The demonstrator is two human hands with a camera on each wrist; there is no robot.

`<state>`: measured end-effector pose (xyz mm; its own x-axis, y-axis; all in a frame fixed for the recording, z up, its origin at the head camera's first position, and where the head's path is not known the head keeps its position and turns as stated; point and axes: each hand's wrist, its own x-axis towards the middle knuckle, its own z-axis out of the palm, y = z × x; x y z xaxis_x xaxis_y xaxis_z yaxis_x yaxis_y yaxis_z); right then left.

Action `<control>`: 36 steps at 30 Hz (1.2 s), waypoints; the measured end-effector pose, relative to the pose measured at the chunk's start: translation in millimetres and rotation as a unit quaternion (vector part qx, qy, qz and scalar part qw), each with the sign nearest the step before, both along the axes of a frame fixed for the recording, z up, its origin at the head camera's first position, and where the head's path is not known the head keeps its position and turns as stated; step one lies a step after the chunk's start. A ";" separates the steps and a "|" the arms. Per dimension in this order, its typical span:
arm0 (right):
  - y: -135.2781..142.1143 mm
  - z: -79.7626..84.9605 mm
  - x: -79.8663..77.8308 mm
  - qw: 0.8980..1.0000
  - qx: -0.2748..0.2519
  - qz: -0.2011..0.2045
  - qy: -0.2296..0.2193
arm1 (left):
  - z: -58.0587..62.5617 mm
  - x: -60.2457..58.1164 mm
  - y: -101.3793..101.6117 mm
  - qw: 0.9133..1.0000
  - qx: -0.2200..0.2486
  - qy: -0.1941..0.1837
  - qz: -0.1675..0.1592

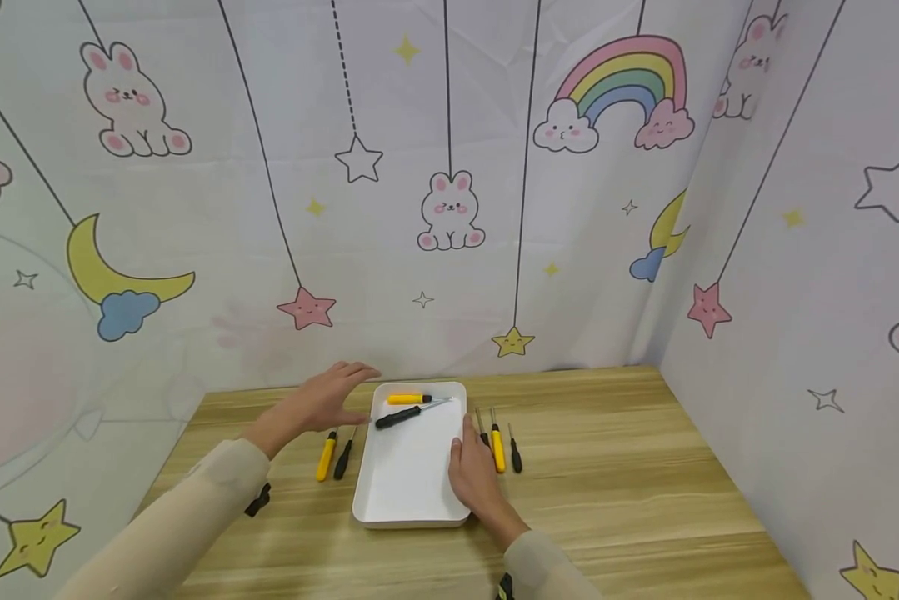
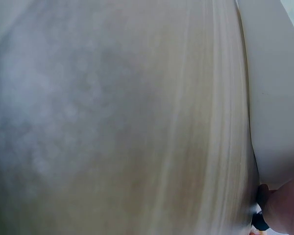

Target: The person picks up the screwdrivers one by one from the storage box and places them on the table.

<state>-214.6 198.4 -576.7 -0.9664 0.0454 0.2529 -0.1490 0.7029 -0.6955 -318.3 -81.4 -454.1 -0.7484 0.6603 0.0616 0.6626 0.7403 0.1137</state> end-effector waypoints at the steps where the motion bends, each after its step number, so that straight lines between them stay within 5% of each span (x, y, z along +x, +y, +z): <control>1: 0.1 -0.1 -0.1 1.000 0.000 -0.001 0.000 | 0.0 -0.6 1.7 1.000 -0.002 -0.001 0.000; 10: 1.1 -4.5 -1.1 1.000 -0.004 -0.005 -0.006 | -3.4 -2.8 17.8 1.000 -0.011 -0.020 -0.008; 27: 2.6 -3.3 -0.3 1.000 -0.007 0.002 0.000 | -24.2 3.4 40.9 0.994 -0.080 0.051 -0.051; 36: 3.7 -3.5 -2.1 1.000 -0.001 0.008 0.003 | -38.8 1.6 49.7 0.991 -0.120 0.041 -0.042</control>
<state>-216.7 202.1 -580.2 -0.9656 0.0302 0.2581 -0.1641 0.6993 -0.6958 -316.7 -31.7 -492.9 -0.6896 0.7227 -0.0467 0.7224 0.6819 -0.1148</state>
